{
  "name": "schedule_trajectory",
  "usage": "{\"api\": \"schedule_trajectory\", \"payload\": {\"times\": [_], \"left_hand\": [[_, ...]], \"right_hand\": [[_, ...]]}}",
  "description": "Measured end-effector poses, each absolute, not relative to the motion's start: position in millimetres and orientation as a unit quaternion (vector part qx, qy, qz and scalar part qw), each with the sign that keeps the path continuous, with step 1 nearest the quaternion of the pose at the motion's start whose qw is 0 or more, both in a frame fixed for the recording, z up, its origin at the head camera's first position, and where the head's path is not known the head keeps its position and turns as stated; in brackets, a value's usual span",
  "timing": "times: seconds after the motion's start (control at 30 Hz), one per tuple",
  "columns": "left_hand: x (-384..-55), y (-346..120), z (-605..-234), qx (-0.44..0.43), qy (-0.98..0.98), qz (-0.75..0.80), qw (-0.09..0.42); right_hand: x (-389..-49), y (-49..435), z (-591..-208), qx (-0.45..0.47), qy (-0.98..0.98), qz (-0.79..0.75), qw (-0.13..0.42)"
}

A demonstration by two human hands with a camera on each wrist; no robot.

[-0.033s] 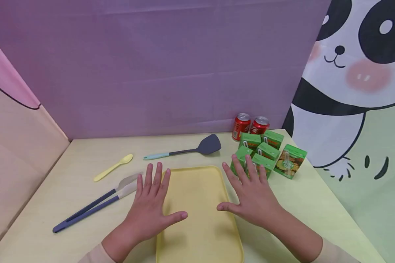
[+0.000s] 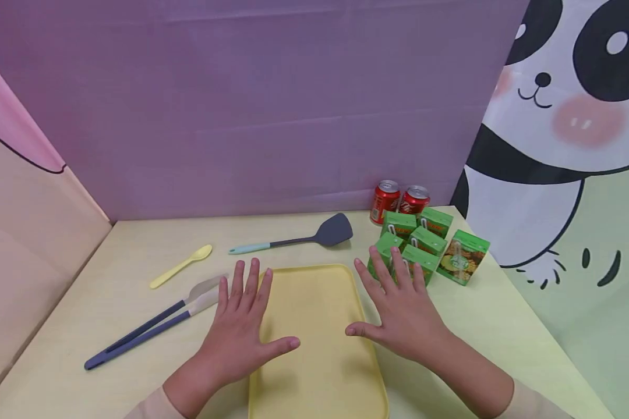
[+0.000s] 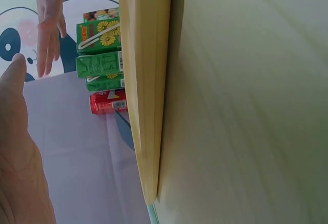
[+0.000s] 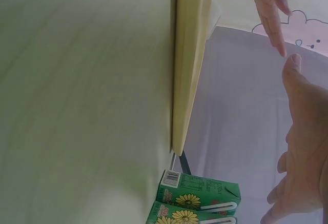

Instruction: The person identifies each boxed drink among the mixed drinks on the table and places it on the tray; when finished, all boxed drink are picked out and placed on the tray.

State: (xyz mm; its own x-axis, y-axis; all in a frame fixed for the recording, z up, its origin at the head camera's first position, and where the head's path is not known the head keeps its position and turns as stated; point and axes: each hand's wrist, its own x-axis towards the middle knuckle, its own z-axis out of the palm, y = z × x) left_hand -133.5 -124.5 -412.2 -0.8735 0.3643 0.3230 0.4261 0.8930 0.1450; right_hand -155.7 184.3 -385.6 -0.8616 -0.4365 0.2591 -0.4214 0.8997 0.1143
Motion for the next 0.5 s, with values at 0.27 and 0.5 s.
{"api": "schedule_trajectory", "payload": {"times": [0.27,0.5], "left_hand": [[-131,-123,-413,-0.197,-0.967,-0.098,0.130],[-130,-127,-413,-0.195,-0.966,-0.132,0.102]], "right_hand": [[-158,184,-384,0.224,-0.964,-0.027,0.139],[-166,200,-367,0.212,-0.968,0.017,0.137]]}}
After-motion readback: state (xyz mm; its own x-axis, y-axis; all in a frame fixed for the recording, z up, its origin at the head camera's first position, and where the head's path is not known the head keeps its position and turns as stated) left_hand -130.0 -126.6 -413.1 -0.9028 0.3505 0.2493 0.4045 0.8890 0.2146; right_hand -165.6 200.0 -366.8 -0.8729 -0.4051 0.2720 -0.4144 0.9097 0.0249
